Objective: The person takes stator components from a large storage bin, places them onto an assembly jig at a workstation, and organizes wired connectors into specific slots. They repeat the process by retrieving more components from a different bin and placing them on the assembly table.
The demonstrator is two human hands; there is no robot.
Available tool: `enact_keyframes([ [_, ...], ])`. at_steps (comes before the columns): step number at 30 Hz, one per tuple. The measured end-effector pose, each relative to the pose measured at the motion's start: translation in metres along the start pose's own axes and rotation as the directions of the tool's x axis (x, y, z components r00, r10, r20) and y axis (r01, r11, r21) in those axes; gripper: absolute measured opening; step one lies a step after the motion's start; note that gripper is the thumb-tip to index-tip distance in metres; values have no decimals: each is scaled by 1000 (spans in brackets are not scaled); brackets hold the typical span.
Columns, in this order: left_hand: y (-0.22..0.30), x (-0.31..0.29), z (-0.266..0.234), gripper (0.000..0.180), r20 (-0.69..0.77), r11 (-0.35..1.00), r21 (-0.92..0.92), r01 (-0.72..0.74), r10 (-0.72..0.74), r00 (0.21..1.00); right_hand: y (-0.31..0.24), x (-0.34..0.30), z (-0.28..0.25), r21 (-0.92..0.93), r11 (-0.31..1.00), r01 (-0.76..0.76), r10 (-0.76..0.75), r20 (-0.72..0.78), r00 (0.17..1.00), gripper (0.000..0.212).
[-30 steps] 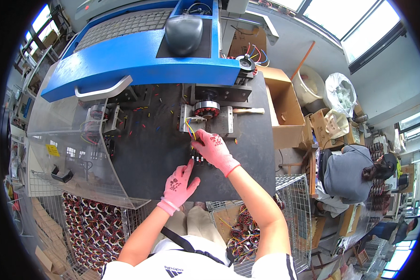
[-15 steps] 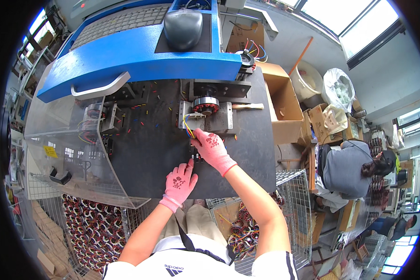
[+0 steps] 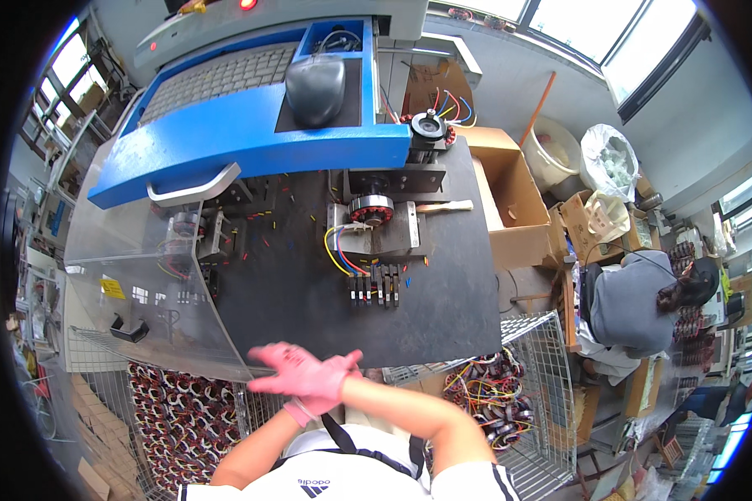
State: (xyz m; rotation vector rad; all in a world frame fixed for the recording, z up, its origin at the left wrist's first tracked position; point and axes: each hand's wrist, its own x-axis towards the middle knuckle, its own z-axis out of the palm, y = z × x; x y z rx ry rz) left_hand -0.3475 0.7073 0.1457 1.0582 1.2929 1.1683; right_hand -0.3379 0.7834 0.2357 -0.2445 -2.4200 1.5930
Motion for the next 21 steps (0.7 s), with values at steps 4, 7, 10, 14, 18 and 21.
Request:
enact_keyframes([
  [4,33,-10,-1,53,235,760,614,-215,84,968,-4,10,33,-81,995,62,-50,138,989,34],
  [7,12,-33,-9,52,284,682,663,-308,151,947,6,-10,30,-66,990,124,-125,-2,992,30],
  [10,15,-63,-26,45,179,627,731,-269,205,962,11,-57,-15,14,999,29,-30,26,999,31],
  [14,44,-96,-51,46,48,680,706,199,-326,944,15,-140,-85,34,975,-219,222,-110,969,28],
  [18,25,-131,-56,41,-177,693,630,351,-313,933,36,-213,-107,376,855,-358,510,-477,716,57],
  [21,-27,-156,-69,28,-545,880,205,429,-262,797,36,-229,-126,614,727,-309,686,-627,368,77],
])
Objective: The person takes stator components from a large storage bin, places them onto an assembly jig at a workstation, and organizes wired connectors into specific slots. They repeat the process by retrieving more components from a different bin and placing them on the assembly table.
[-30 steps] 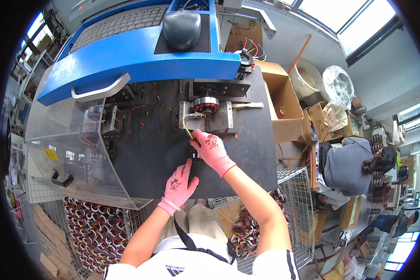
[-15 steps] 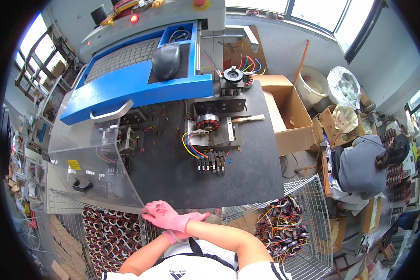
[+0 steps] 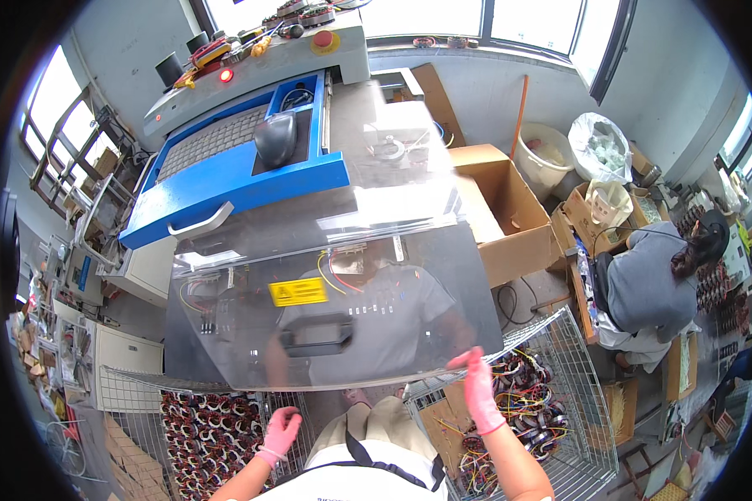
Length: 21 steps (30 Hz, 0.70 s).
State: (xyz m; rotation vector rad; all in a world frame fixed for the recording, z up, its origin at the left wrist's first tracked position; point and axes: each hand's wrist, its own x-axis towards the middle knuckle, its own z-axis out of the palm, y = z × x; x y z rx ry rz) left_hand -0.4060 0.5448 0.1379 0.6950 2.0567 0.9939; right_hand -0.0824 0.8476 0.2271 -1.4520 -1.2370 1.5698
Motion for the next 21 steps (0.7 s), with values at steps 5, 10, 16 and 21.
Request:
enact_keyframes([
  [5,15,35,-20,23,-290,975,-219,-28,-37,956,32,42,-47,98,969,225,-165,-415,895,73],
  [10,105,143,-76,24,-421,941,-162,-298,207,883,27,47,-46,56,966,251,-192,-490,850,72],
  [16,231,268,-46,52,110,749,323,-578,577,809,25,49,-41,77,957,279,-177,-607,775,71],
  [21,296,299,20,65,226,653,266,-710,673,704,33,52,-49,106,959,261,-147,-601,785,70],
])
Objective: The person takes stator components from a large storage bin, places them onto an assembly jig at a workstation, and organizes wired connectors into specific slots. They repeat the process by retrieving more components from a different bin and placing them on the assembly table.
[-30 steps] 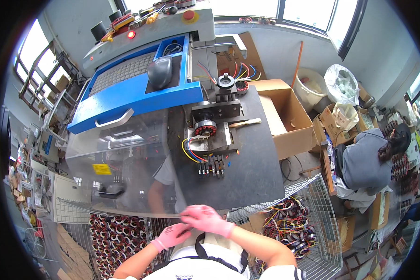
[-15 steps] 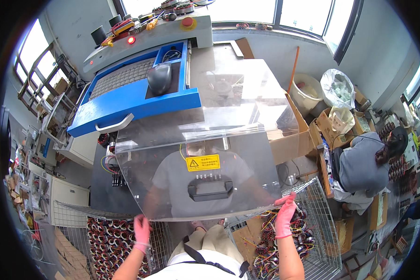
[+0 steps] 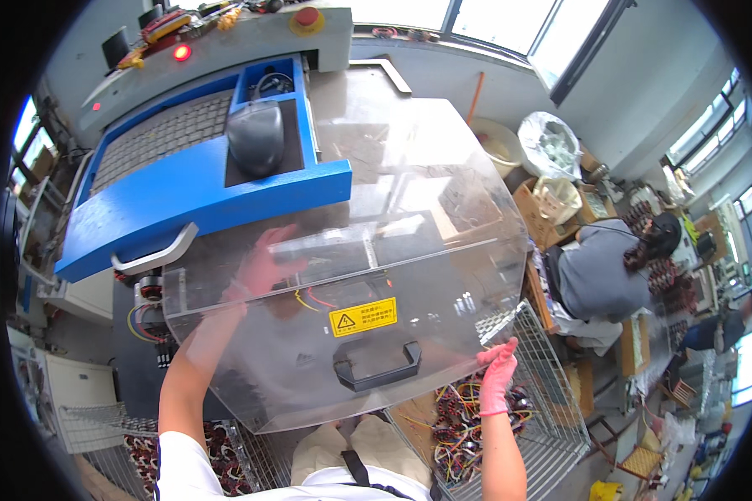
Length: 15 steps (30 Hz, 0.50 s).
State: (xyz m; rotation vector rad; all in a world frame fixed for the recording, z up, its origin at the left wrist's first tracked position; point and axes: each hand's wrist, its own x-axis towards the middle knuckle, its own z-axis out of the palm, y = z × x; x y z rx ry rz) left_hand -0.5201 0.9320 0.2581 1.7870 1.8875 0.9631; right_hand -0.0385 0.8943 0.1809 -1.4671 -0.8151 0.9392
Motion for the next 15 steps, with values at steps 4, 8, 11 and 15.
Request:
enact_keyframes([
  [4,-17,29,30,65,103,989,116,-88,76,992,-12,-10,6,-103,994,22,-27,-48,999,72],
  [8,-32,35,34,57,97,987,90,-131,122,988,-10,-12,6,-116,991,71,-76,-44,996,71],
  [11,-31,41,32,55,116,986,28,-167,162,980,-9,-12,4,-45,997,70,-72,-48,996,69],
  [15,-36,44,32,55,76,971,17,-240,238,968,-10,-14,10,-82,994,71,-77,-77,994,69],
])
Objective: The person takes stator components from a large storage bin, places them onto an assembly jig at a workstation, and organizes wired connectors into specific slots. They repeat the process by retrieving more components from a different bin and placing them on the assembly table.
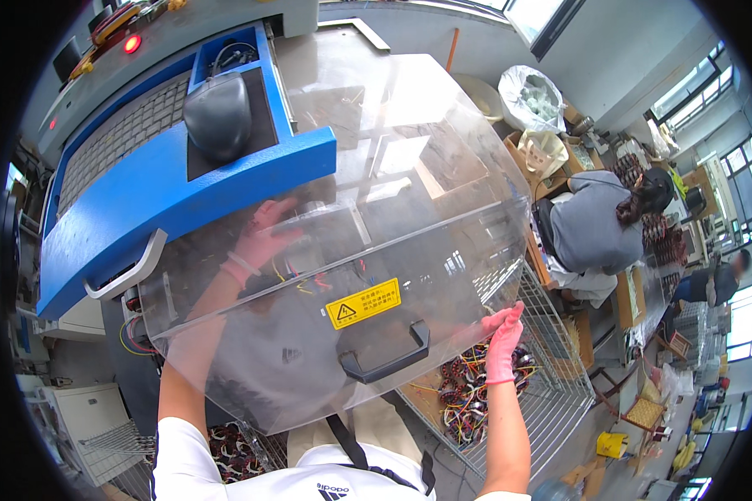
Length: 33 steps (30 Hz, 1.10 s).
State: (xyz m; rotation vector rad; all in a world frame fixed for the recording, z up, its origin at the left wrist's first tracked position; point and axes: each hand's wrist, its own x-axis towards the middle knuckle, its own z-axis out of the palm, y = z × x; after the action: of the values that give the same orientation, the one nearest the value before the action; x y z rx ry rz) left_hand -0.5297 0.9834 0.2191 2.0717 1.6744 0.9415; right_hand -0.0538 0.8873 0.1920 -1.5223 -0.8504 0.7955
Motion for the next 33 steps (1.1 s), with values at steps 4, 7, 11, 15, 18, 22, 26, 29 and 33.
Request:
enact_keyframes([
  [4,2,3,3,59,-8,998,56,33,-33,999,-4,1,2,-16,1000,-26,26,-7,1000,72],
  [7,11,8,-2,59,102,989,76,128,-135,986,3,3,3,32,999,-1,1,-27,1000,70],
  [11,15,7,0,57,101,993,8,116,-116,988,4,5,-3,83,997,0,-3,32,999,69],
  [15,13,6,0,56,65,997,43,69,-72,995,3,3,-1,96,994,-56,55,7,998,68],
  [18,15,3,-1,57,65,995,62,75,-79,995,4,4,-3,109,994,-19,17,17,1000,67],
  [22,12,4,0,59,100,987,20,160,-161,982,-1,0,2,116,993,-4,4,8,1000,68],
  [26,12,4,1,60,107,979,3,206,-205,973,0,3,0,103,995,-7,4,31,999,70],
  [29,21,7,-5,60,92,986,54,158,-163,982,0,6,-5,15,999,-35,34,40,999,74],
  [33,36,-13,-28,52,-27,980,-96,176,-180,983,2,11,-14,-15,995,-99,100,91,991,80],
])
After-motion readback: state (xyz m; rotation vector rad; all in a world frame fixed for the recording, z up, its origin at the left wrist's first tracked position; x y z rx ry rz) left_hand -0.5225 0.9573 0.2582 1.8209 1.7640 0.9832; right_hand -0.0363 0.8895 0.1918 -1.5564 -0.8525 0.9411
